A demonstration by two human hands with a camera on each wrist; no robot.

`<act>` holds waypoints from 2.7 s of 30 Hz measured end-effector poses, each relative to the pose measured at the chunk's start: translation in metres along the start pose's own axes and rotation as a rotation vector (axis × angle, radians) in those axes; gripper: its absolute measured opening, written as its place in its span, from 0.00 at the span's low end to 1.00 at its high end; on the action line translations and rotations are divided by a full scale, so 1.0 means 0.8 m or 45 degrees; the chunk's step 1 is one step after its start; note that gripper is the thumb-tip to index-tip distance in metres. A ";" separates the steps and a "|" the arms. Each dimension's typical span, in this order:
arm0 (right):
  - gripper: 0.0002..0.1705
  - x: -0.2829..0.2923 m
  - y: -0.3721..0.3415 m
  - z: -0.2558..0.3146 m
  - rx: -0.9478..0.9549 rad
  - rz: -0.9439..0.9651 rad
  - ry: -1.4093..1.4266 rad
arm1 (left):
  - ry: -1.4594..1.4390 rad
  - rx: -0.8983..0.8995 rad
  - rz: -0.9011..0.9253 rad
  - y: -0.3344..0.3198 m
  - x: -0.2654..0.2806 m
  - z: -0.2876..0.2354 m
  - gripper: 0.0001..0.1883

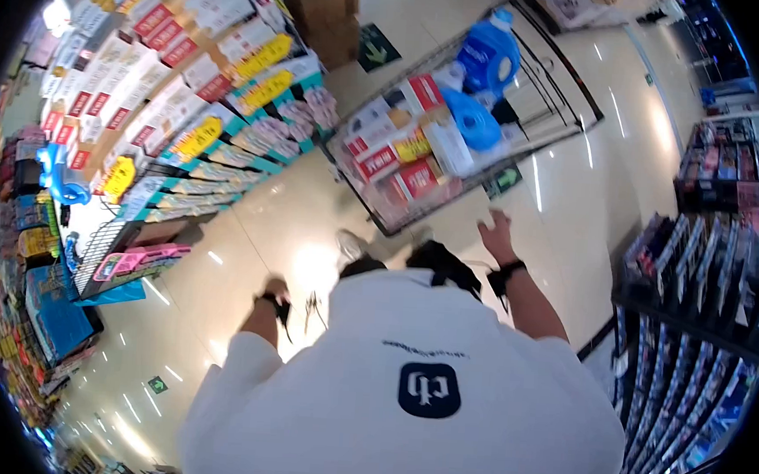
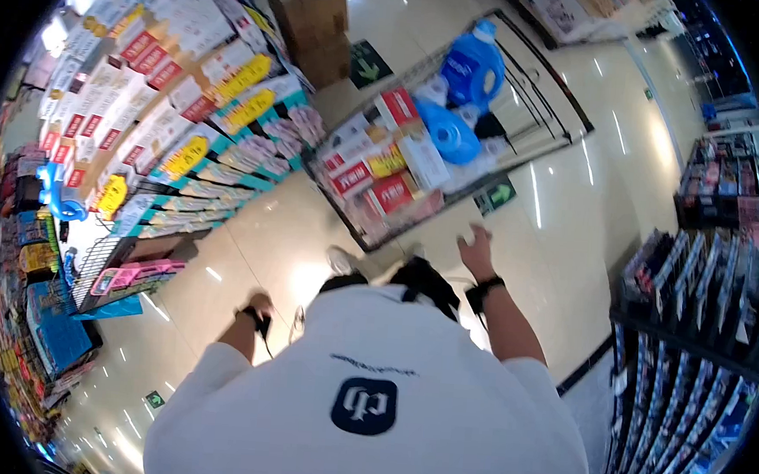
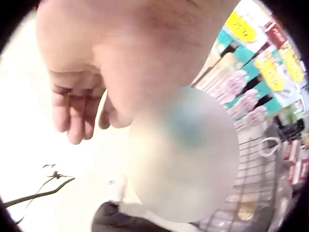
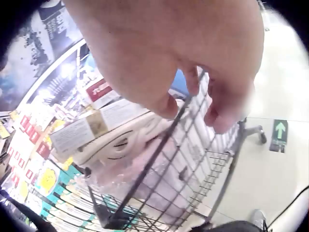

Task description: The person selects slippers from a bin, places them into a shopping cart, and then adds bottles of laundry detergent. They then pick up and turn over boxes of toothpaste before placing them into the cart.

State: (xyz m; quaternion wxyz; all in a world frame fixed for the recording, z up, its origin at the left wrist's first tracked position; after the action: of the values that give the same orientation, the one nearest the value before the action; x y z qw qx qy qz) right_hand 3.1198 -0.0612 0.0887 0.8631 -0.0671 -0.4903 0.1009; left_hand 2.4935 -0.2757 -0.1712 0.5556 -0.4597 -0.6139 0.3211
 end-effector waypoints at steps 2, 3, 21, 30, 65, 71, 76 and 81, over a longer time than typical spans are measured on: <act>0.31 -0.009 -0.007 -0.062 -0.135 0.189 -0.003 | -0.272 -0.007 0.303 -0.073 -0.016 -0.063 0.14; 0.31 -0.010 -0.006 -0.092 -0.080 0.054 -0.154 | -0.432 0.013 0.416 -0.108 -0.009 -0.100 0.15; 0.29 0.048 0.378 -0.355 -0.591 0.154 1.176 | -2.200 -0.012 -0.496 -0.091 0.191 -0.420 0.16; 0.13 0.152 0.343 -0.244 -0.823 0.460 1.657 | -2.319 0.303 -0.848 -0.036 0.230 -0.460 0.36; 0.02 0.298 0.979 -0.165 0.516 0.819 -1.732 | -2.402 -0.173 -0.461 0.108 0.654 -0.628 0.22; 0.29 0.290 1.006 -0.222 -0.415 0.617 1.136 | -2.442 -0.414 -0.410 0.164 0.739 -0.665 0.23; 0.29 0.224 0.810 -0.161 -0.322 0.856 0.927 | -2.102 -0.355 -0.289 0.196 0.801 -0.677 0.29; 0.26 0.185 0.751 -0.139 -0.223 0.659 0.672 | -1.752 -0.023 -0.900 0.236 0.800 -0.585 0.22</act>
State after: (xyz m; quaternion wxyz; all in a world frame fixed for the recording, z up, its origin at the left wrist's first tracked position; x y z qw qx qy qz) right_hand 3.2239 0.5553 0.0260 0.8966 -0.2861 -0.2246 0.2526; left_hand 3.0160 0.3293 -0.0115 0.1147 0.0620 -0.9339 0.3331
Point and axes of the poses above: each hand's wrist, its own y-axis towards the middle knuckle, its own x-axis out of the back of the hand, z = x × y, the point moved 2 cm from there along y, towards the middle knuckle, and after that the axes turned 13 degrees about z, right-handed, at the moved point
